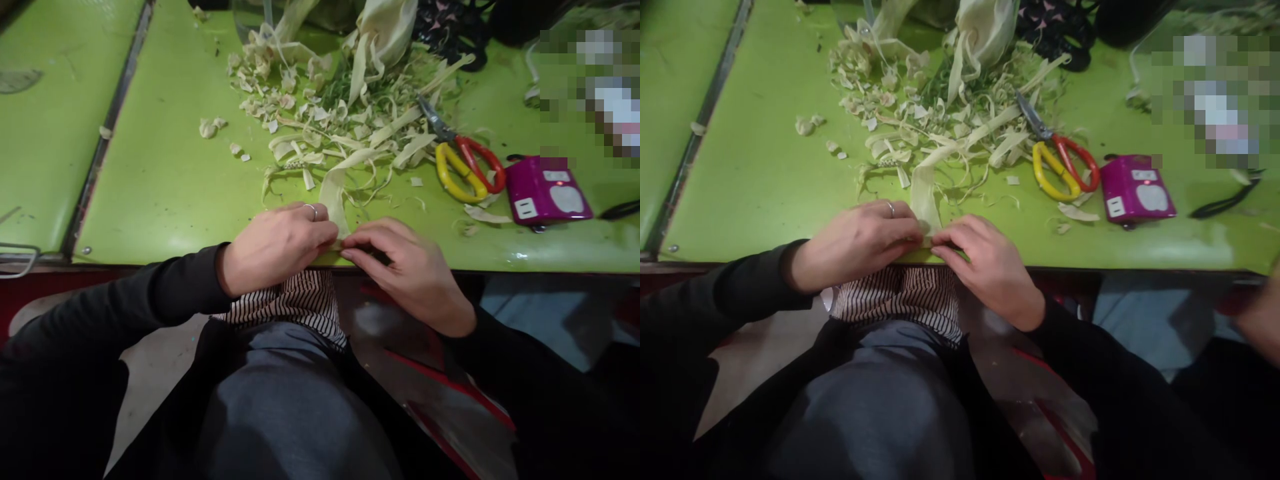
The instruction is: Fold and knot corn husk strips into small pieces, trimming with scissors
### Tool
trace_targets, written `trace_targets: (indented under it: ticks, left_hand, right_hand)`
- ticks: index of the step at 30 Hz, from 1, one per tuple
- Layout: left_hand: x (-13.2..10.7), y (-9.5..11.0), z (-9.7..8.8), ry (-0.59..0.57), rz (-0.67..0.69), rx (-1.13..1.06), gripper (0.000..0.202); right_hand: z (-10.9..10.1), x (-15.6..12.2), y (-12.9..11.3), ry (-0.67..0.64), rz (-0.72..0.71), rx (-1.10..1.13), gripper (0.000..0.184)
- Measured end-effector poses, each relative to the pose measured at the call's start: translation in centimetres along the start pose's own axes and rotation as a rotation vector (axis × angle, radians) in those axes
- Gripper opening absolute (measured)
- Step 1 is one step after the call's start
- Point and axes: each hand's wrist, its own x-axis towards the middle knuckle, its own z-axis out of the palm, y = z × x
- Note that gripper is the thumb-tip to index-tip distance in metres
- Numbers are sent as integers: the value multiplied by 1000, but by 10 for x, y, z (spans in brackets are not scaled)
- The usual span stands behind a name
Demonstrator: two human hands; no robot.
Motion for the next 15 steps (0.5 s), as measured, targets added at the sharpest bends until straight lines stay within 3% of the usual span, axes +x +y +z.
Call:
trace_targets:
  ticks: [8, 15]
  left_hand:
    - [-11, 7, 3, 29, 23, 115, 25]
    - [-11, 6, 5, 80, 22, 13, 16]
  right_hand:
    - [-1, 0, 1, -18, -42, -41, 15]
    - [-4, 4, 3, -67, -87, -61, 14]
